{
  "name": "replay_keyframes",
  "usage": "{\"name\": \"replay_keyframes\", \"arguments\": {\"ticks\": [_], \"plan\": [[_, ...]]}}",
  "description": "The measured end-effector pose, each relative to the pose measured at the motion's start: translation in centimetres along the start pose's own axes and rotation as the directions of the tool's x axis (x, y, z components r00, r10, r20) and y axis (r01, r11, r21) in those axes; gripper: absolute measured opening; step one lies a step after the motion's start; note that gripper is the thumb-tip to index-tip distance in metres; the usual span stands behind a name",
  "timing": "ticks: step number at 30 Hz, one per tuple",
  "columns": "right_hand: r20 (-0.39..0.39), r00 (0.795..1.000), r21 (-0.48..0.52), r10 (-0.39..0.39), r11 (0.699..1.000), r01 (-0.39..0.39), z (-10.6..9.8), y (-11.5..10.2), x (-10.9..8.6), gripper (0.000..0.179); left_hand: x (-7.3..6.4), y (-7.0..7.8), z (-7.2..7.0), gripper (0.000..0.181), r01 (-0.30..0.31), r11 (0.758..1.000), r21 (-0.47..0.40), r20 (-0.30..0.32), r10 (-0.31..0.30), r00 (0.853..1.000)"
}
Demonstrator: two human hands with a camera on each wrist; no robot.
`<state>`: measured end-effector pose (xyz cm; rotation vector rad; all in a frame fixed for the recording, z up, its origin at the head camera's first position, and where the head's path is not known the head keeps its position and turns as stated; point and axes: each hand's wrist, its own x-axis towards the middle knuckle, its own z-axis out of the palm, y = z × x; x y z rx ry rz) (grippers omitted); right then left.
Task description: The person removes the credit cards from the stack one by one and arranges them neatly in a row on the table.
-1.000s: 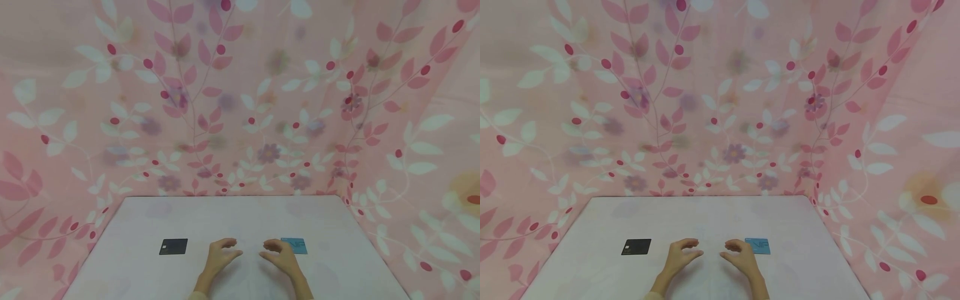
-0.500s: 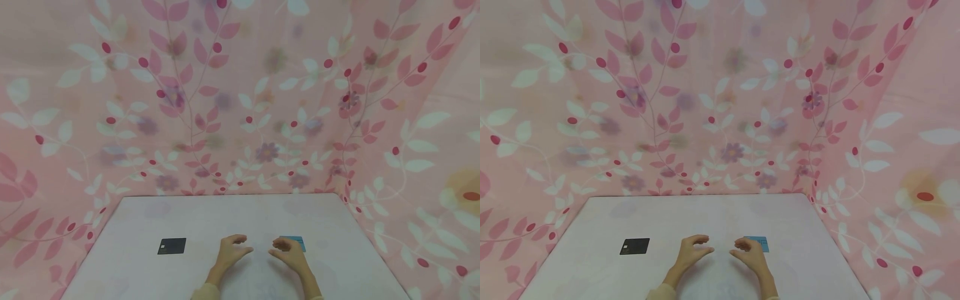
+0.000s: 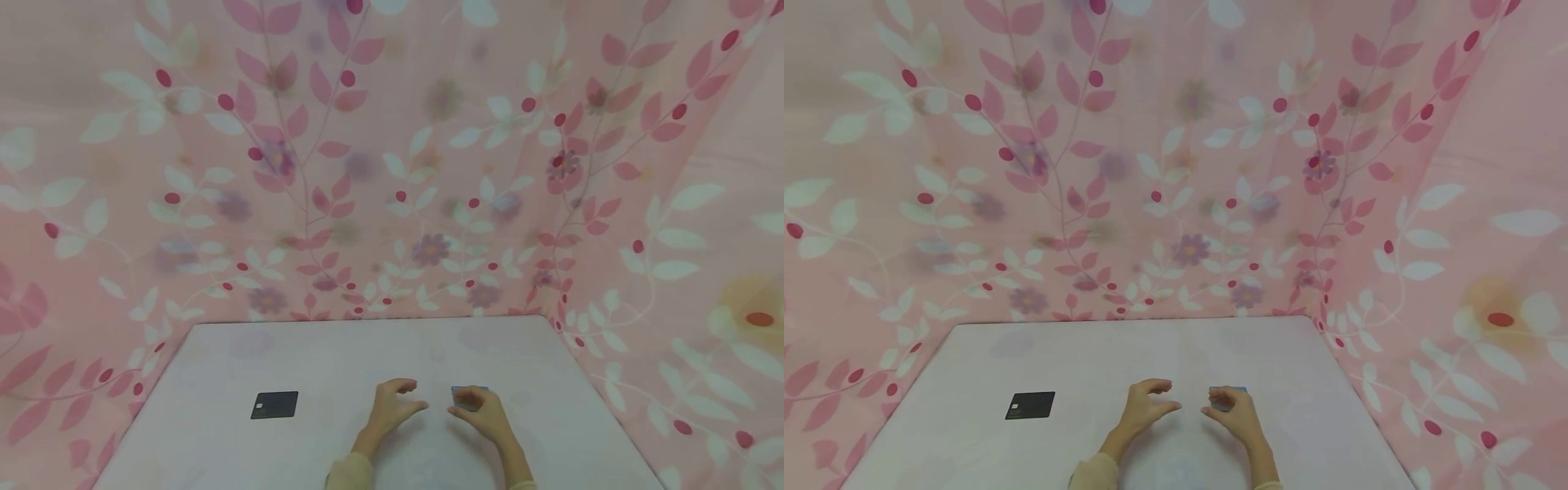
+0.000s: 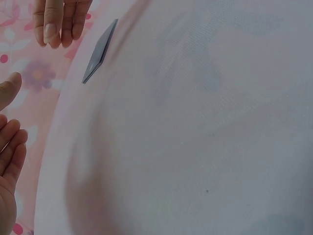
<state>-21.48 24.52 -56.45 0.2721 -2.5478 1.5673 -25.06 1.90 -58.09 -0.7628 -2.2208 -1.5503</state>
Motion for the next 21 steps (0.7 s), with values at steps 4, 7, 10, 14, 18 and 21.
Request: {"name": "replay_keyframes", "arguments": {"ticks": [4,7,10,14,18,21], "plan": [[0.003,1.000,0.019,0.004,1.000,-0.004,-0.7,0.3,-0.1,0.037,0.1,0.1,0.6,0.039,0.011,1.000,0.014,0.009,-0.011,1.000],[-0.002,1.000,0.016,0.008,1.000,-0.008,-1.3,0.7,-0.1,0.037,0.3,0.0,1.2,0.040,0.019,1.000,0.012,0.022,-0.019,1.000],[-0.017,1.000,-0.006,0.021,1.000,-0.021,-1.7,1.1,0.0,0.035,0.6,0.0,1.8,0.041,0.017,1.000,0.011,0.042,-0.017,0.999],[-0.037,0.999,-0.031,0.021,0.999,-0.022,-2.3,1.9,0.2,0.034,1.0,0.3,2.6,0.043,0.015,1.000,0.027,0.076,-0.017,0.997],[-0.051,0.998,-0.034,0.021,0.999,-0.023,-2.9,2.5,0.4,0.034,1.3,0.4,3.3,0.043,0.013,0.999,0.051,0.093,-0.018,0.996],[-0.058,0.997,-0.036,0.041,0.998,-0.044,-3.4,2.8,0.5,0.034,1.6,0.3,4.0,0.044,-0.007,0.998,0.063,0.088,0.001,0.996]]}}
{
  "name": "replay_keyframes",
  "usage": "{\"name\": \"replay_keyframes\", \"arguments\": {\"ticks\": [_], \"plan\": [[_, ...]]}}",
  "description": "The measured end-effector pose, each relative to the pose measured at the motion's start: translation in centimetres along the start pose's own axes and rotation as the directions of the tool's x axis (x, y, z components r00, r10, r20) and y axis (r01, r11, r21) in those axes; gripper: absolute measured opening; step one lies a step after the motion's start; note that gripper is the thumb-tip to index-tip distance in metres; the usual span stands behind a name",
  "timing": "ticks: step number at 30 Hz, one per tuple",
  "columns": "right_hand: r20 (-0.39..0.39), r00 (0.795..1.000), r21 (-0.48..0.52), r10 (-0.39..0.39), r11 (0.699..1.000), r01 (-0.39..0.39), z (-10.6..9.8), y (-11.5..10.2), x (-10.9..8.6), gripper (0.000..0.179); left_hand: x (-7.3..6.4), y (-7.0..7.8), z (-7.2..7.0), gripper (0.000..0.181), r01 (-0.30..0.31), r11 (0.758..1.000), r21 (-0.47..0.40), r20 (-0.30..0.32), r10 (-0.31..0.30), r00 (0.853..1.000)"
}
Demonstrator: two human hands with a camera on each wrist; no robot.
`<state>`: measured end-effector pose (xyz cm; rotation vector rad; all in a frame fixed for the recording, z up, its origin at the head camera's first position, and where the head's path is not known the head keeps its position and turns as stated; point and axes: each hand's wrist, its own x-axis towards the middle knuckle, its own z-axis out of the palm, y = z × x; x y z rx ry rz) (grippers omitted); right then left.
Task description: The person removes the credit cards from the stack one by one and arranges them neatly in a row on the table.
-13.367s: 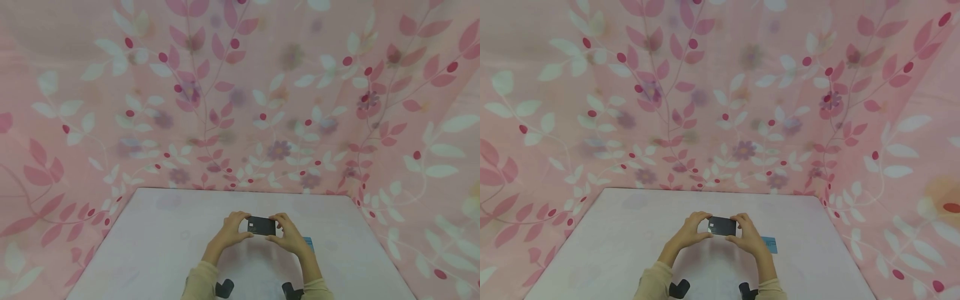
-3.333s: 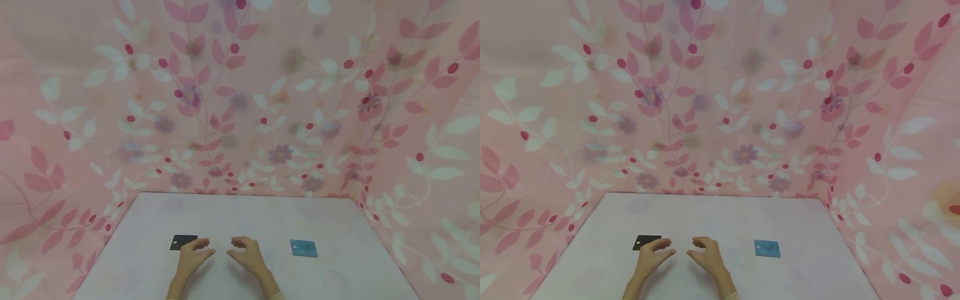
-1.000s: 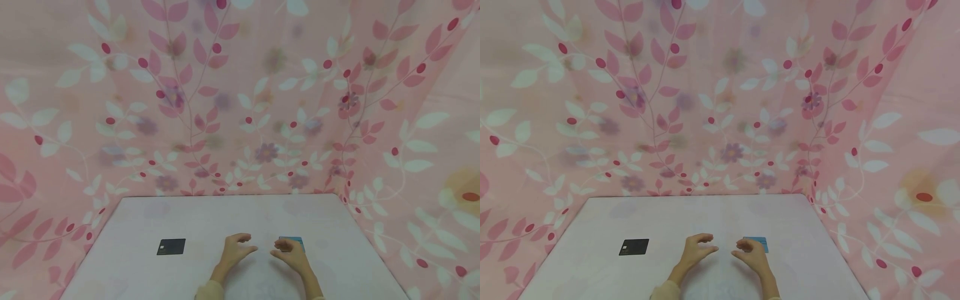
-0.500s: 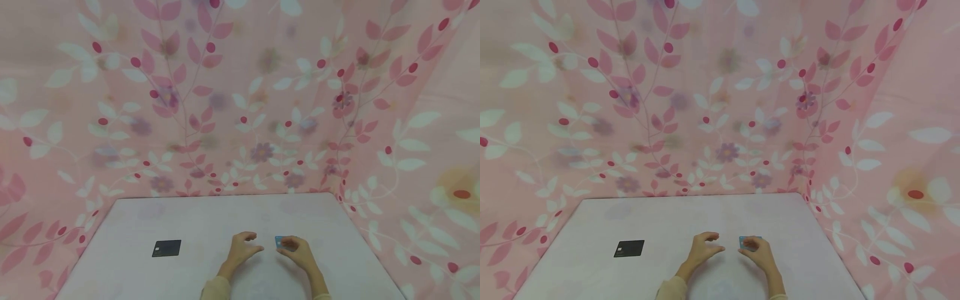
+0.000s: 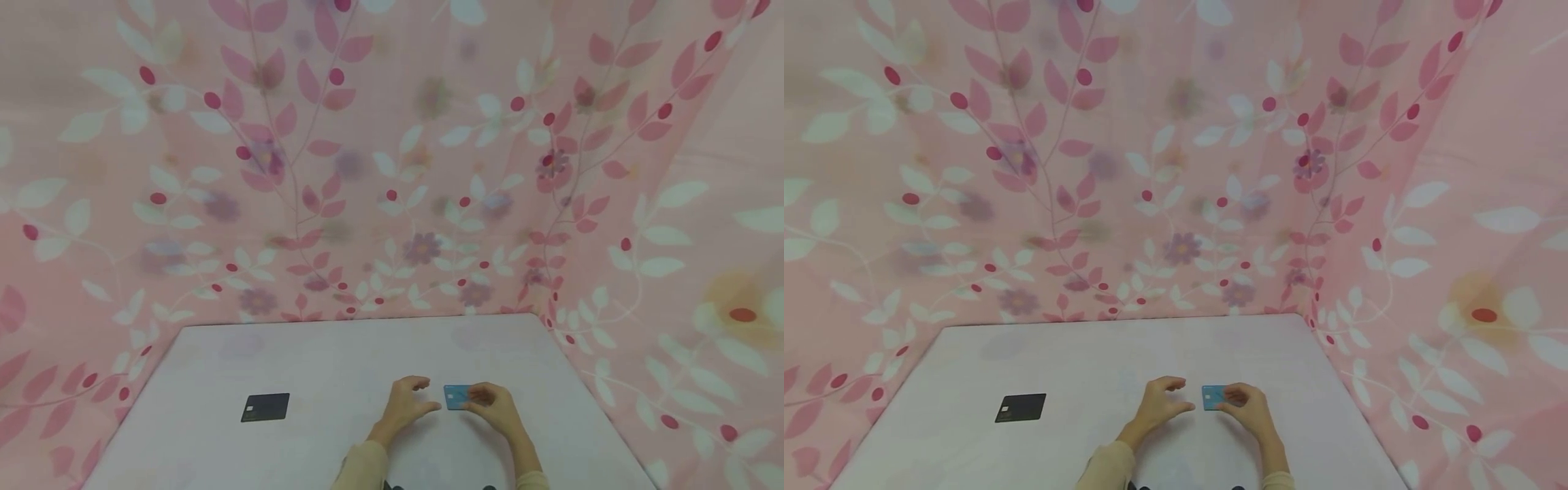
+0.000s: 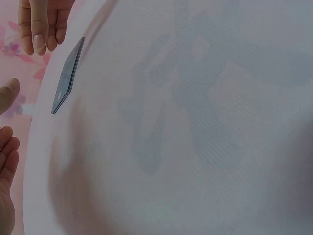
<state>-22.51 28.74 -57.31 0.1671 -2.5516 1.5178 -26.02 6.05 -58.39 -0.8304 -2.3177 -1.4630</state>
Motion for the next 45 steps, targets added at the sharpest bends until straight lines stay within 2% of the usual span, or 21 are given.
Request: {"name": "replay_keyframes", "arguments": {"ticks": [3,7,10,15,19,24,29,34,37,43,45], "plan": [[-0.013,0.999,-0.011,0.035,0.999,-0.035,-0.3,0.2,0.2,0.034,0.3,-0.2,0.5,0.045,-0.032,0.998,0.051,-0.005,0.032,0.999],[-0.030,0.996,-0.033,0.081,0.996,-0.082,-0.8,0.5,0.4,0.035,0.6,-0.3,1.1,0.046,-0.036,0.992,0.119,0.025,0.033,0.999],[-0.024,0.995,-0.052,0.095,0.994,-0.096,-1.0,0.8,0.6,0.035,0.9,-0.1,1.3,0.045,-0.014,0.990,0.138,0.058,0.006,0.998],[-0.025,0.996,-0.089,0.090,0.992,-0.092,-1.2,1.4,1.2,0.033,1.3,-0.1,1.8,0.046,-0.015,0.988,0.153,0.087,0.002,0.996],[-0.031,0.994,-0.165,0.102,0.980,-0.106,-1.2,1.3,1.6,0.035,1.6,-0.2,2.0,0.048,0.014,0.984,0.177,0.120,-0.036,0.992],[0.025,0.987,-0.249,0.161,0.957,-0.150,-1.4,1.5,2.0,0.044,1.8,-0.4,2.0,0.050,0.083,0.971,0.225,0.160,-0.120,0.980],[0.066,0.977,-0.313,0.202,0.934,-0.172,-1.8,1.8,2.3,0.049,2.0,-0.5,2.6,0.050,0.098,0.967,0.233,0.188,-0.144,0.972],[0.108,0.969,-0.366,0.224,0.915,-0.170,-2.1,1.8,2.8,0.050,2.4,0.2,3.0,0.050,0.097,0.962,0.254,0.208,-0.153,0.966],[0.136,0.959,-0.385,0.247,0.906,-0.179,-2.1,1.6,3.1,0.050,2.6,0.8,3.1,0.053,0.126,0.953,0.274,0.248,-0.196,0.949],[0.170,0.941,-0.403,0.291,0.892,-0.203,-2.3,1.4,3.5,0.049,3.0,1.1,3.6,0.061,0.198,0.914,0.354,0.342,-0.323,0.882],[0.173,0.937,-0.408,0.304,0.888,-0.213,-2.3,1.4,3.6,0.049,3.2,1.0,4.0,0.062,0.188,0.907,0.377,0.354,-0.328,0.876]]}}
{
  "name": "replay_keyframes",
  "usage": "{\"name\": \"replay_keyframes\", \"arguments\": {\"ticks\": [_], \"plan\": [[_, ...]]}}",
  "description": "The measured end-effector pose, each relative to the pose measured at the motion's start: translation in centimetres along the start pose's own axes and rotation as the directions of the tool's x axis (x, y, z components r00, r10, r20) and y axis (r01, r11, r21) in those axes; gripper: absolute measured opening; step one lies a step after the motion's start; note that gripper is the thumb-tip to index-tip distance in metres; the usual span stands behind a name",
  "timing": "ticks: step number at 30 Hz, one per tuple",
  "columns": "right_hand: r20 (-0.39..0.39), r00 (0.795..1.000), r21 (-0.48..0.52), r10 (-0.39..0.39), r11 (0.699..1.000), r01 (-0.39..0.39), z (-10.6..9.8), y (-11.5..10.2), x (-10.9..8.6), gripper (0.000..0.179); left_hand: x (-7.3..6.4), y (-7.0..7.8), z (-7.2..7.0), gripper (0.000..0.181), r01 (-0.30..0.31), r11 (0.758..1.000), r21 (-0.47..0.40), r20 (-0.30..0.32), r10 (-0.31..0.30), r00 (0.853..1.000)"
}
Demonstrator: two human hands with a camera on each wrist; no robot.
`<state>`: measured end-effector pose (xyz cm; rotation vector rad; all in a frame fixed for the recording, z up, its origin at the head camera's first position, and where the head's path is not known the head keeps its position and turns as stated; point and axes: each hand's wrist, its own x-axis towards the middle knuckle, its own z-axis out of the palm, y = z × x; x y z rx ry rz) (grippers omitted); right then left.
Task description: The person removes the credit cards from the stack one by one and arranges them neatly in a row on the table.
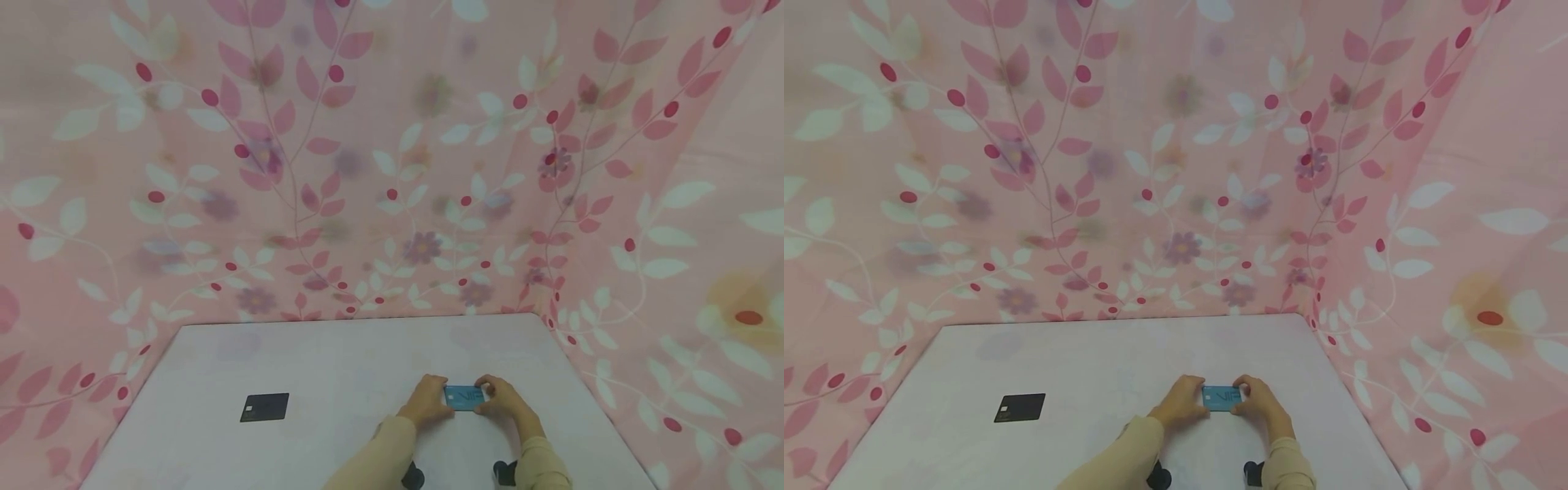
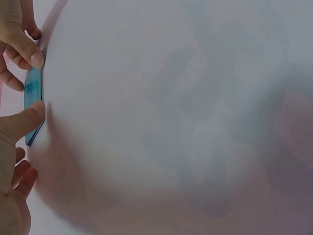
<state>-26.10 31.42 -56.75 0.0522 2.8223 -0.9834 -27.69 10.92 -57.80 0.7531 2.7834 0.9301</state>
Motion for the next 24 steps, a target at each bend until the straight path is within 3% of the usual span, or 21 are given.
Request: {"name": "replay_keyframes", "arguments": {"ticks": [6,14,24], "plan": [[-0.007,0.999,-0.005,-0.034,0.999,0.034,-0.2,0.1,0.1,0.049,0.8,0.4,1.1,0.055,-0.071,0.992,0.100,-0.025,0.074,0.997],[-0.041,0.997,0.063,-0.058,0.996,0.061,0.0,0.1,-0.5,0.052,0.6,1.4,1.6,0.048,-0.050,0.979,0.200,-0.056,0.062,0.996],[-0.087,0.993,0.078,-0.077,0.993,0.084,0.4,-0.2,-0.9,0.068,0.3,1.1,1.9,0.048,-0.045,0.979,0.201,-0.085,0.063,0.994]]}}
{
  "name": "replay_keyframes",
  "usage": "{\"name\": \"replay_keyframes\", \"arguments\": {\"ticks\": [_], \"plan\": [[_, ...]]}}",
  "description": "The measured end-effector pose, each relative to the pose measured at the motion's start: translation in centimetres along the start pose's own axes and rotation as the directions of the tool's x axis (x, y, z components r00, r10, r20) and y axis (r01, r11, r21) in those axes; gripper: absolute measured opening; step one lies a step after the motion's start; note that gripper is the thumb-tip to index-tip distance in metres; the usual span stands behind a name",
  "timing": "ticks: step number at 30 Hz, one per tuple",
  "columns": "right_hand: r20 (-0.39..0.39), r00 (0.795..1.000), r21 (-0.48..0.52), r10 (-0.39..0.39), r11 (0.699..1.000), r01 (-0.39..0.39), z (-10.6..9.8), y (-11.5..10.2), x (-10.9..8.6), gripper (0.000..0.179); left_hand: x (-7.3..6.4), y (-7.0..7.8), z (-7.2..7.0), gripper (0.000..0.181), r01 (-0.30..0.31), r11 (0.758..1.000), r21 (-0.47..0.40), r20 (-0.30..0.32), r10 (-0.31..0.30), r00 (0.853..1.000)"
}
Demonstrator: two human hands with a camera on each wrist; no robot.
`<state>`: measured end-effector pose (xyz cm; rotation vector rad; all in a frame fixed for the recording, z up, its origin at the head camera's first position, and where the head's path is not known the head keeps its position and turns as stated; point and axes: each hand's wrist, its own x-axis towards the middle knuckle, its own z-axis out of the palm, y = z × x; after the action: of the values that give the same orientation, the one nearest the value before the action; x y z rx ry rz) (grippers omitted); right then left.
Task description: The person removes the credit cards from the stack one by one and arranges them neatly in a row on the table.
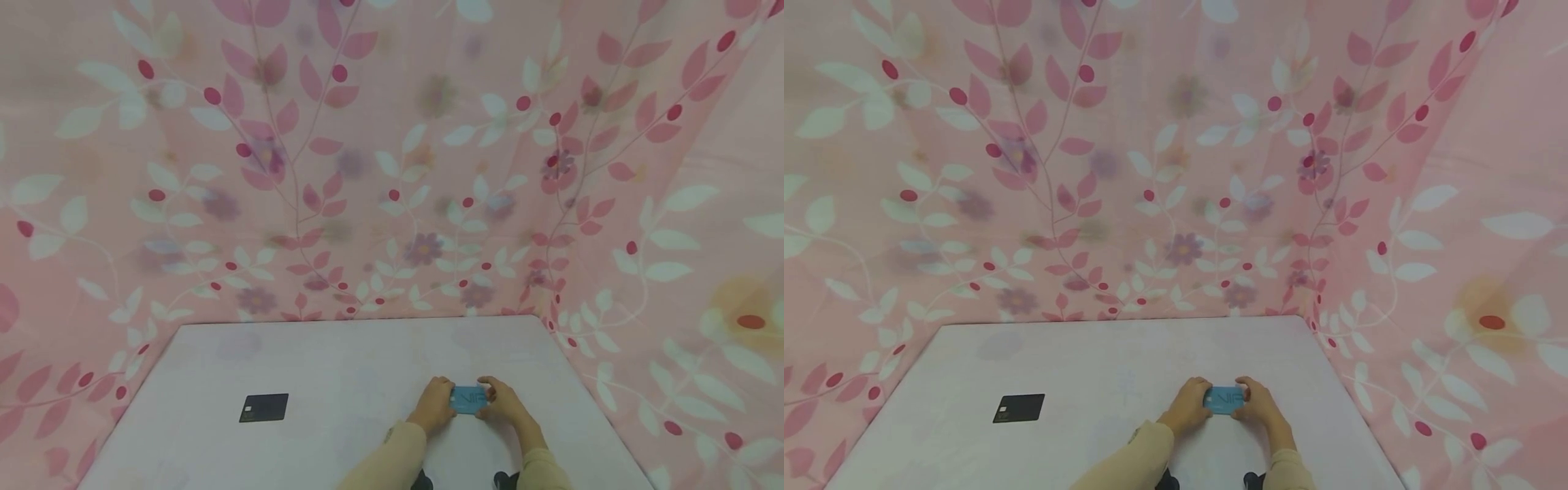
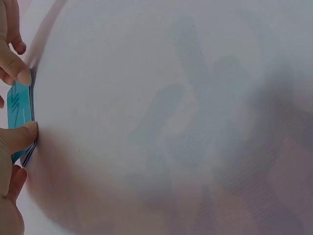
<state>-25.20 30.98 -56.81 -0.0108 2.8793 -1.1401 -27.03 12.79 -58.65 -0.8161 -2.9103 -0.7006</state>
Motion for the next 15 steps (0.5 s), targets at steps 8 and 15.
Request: {"name": "replay_keyframes", "arguments": {"ticks": [8,15], "plan": [[-0.056,0.998,-0.037,-0.031,0.999,0.029,0.58,-0.38,0.06,0.068,-0.24,0.17,-0.19,0.045,-0.033,0.999,-0.011,-0.031,0.033,0.999],[-0.036,0.999,-0.047,0.014,0.999,-0.016,0.88,-0.43,-0.55,0.067,-0.51,0.26,-0.06,0.045,-0.036,0.999,-0.021,-0.033,0.035,0.999]]}}
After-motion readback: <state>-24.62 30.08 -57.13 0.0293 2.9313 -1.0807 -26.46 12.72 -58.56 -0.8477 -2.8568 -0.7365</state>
